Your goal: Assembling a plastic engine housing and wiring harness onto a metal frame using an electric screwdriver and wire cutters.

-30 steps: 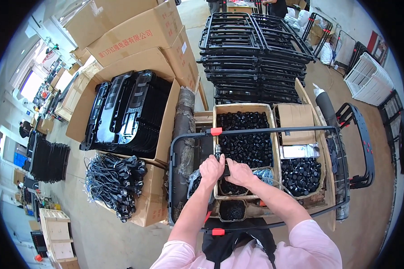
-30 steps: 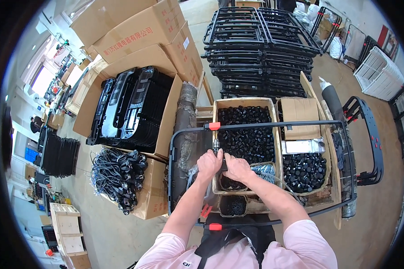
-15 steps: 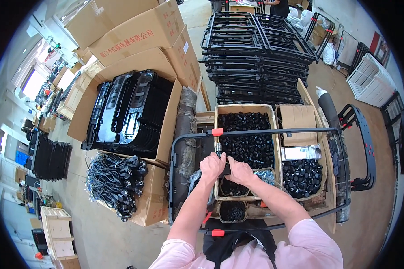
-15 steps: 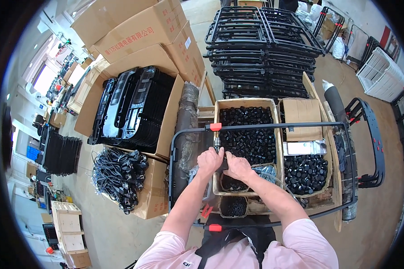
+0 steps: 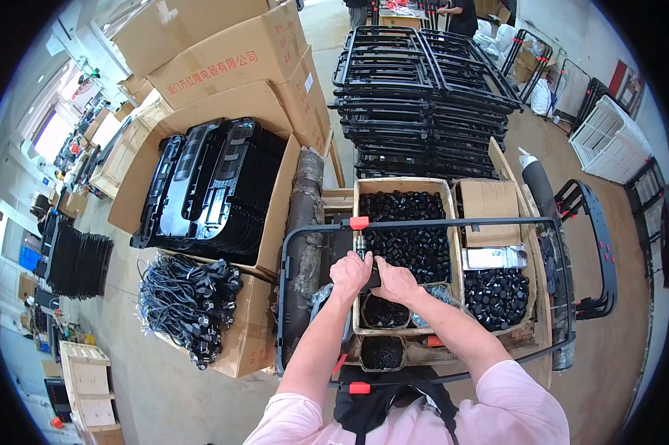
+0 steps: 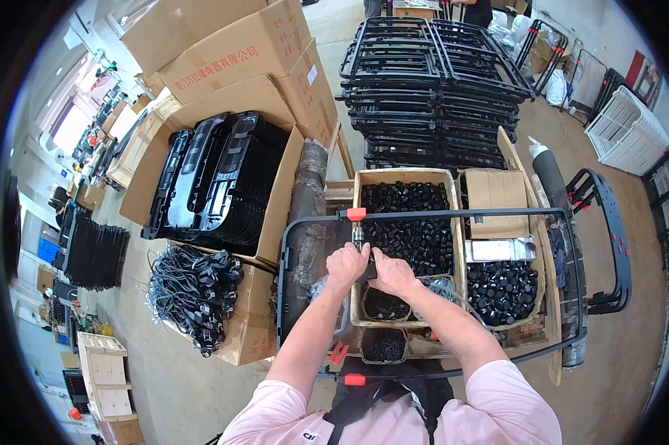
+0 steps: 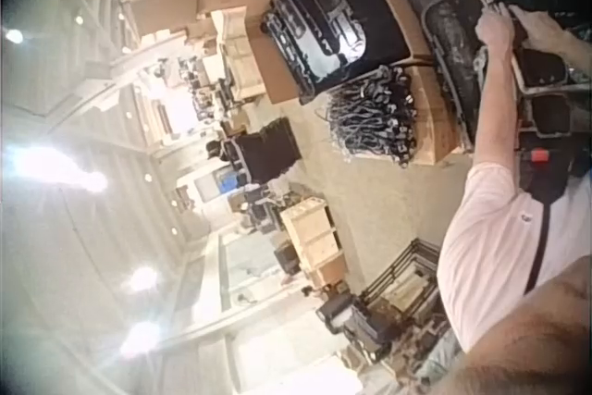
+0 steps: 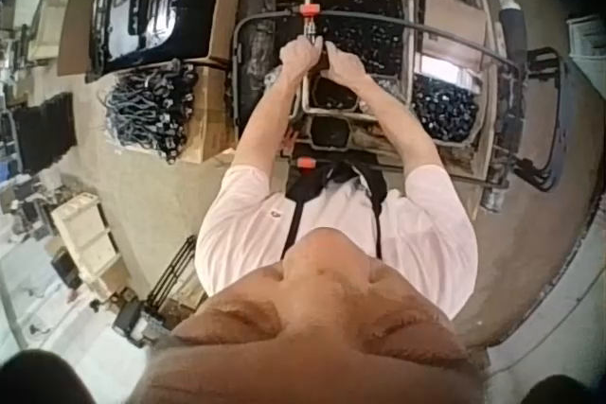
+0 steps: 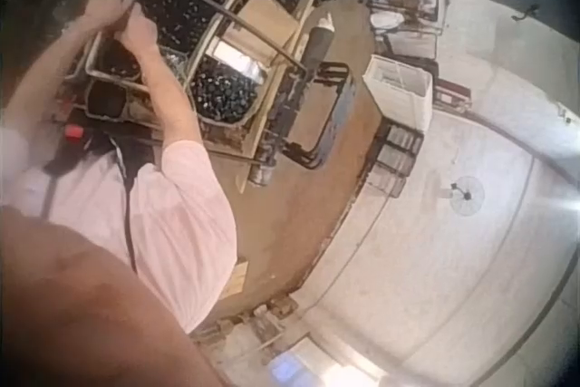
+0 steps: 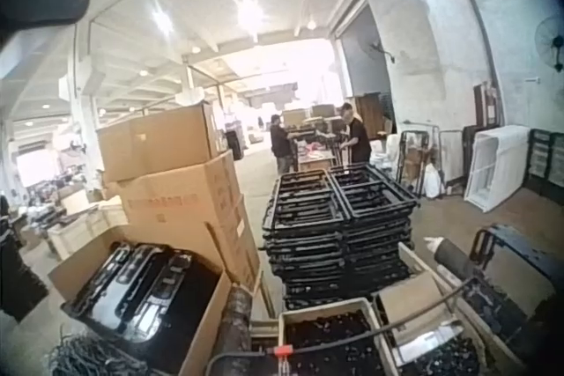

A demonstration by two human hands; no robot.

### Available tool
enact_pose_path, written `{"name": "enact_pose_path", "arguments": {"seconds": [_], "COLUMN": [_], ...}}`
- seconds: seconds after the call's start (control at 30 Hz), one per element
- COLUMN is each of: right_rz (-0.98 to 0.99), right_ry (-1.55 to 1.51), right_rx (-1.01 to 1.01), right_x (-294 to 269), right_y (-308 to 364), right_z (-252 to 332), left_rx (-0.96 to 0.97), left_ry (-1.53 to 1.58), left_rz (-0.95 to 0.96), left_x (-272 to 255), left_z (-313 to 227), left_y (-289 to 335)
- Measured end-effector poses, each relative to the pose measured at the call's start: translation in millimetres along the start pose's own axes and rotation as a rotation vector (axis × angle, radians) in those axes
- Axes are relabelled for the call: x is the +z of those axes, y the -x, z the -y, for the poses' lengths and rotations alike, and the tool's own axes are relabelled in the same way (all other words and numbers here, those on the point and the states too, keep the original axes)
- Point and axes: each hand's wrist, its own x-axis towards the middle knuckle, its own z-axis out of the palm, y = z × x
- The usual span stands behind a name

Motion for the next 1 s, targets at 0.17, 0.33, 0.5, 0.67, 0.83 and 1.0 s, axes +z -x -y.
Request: {"name": "enact_pose_path", "arguments": {"seconds": [0.17, 0.33, 0.5, 0.67, 0.83, 1.0], "right_rz": [0.076, 0.034, 0.034, 0.056, 0.094, 0.069], "right_ry": [0.078, 0.023, 0.001, -0.001, 0.016, -0.003], "right_rx": [-0.044, -0.039, -0.006, -0.001, 0.024, 0.008], "right_x": [3.1, 4.5, 5.4, 5.9, 5.8, 9.4], "right_y": [2.6, 6.2, 10.6, 13.6, 16.0, 22.2], "right_z": [-0.4, 10.5, 15.3, 16.0, 24.8, 22.2], "left_rx": [0.049, 0.015, -0.006, -0.025, -0.027, -0.026], "left_ry": [-0.021, 0.030, 0.086, 0.091, 0.118, 0.156], "left_rz": [-0.097, -0.075, -0.049, 0.087, 0.084, 0.118], "left_x": [8.1, 8.4, 3.1, -6.6, -8.5, -12.0], "left_z": [2.4, 6.3, 6.8, 4.3, 10.6, 10.0], "left_y": [0.6, 3.3, 9.2, 14.3, 18.8, 24.0]}}
